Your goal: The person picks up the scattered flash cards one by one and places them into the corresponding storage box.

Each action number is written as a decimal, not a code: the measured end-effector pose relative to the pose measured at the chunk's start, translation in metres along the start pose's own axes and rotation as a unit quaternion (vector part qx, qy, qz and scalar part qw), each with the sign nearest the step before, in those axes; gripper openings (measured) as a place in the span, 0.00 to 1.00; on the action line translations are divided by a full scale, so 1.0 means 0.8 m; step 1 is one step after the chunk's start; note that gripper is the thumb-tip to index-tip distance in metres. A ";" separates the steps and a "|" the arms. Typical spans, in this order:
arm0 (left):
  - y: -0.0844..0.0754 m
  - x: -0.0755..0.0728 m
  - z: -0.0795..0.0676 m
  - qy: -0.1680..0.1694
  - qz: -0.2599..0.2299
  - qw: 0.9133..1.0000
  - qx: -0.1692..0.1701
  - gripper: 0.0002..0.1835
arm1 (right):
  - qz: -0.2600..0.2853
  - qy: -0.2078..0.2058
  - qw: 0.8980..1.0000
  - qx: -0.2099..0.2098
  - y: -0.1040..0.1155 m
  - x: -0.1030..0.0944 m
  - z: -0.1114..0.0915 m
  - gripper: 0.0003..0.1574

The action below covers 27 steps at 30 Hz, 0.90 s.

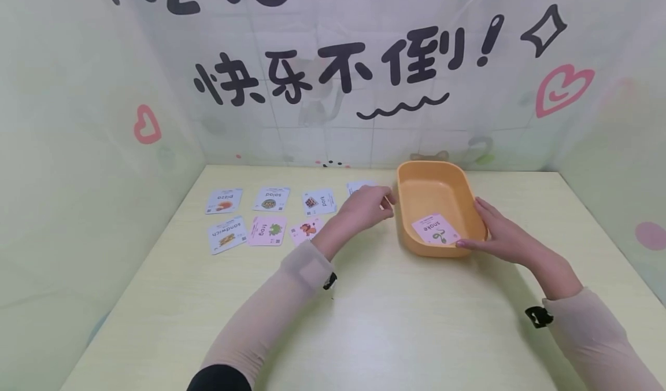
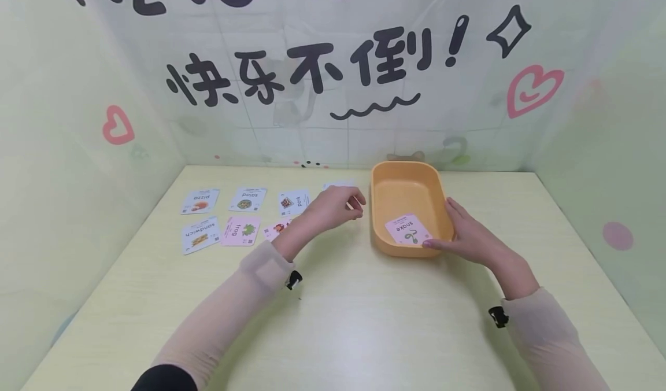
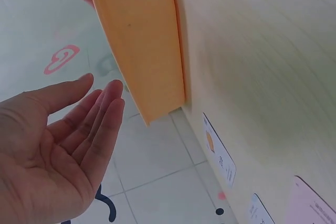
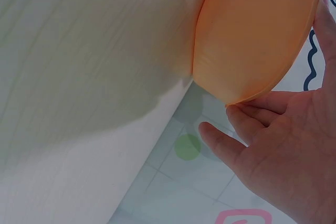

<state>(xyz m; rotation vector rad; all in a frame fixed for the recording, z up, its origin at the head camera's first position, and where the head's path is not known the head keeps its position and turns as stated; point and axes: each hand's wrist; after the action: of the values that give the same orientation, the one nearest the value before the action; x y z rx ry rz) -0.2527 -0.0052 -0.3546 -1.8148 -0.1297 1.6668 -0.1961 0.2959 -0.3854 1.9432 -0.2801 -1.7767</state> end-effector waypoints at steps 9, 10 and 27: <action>0.035 -0.014 -0.021 0.015 0.013 0.999 -0.026 0.17 | 0.007 0.001 1.000 0.007 0.000 0.002 0.002 0.73; 0.040 -0.016 -0.023 0.014 0.010 0.999 -0.030 0.17 | 0.006 0.001 1.000 0.007 -0.001 0.002 0.001 0.74; 0.114 -0.041 -0.053 0.004 0.043 0.993 -0.108 0.17 | 0.010 0.004 1.000 0.010 -0.003 0.000 0.000 0.75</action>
<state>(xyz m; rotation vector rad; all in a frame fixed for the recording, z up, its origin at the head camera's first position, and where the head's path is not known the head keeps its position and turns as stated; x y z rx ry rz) -0.2520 -0.1090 -0.3756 -2.0109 -0.2407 1.7623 -0.1966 0.2980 -0.3863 1.9535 -0.3155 -1.7593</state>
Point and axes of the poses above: each hand's wrist, its own z-axis towards the middle knuckle, its own x-axis out of the palm, y = z × x, and after that the axes turned 8 degrees about -y, right-handed
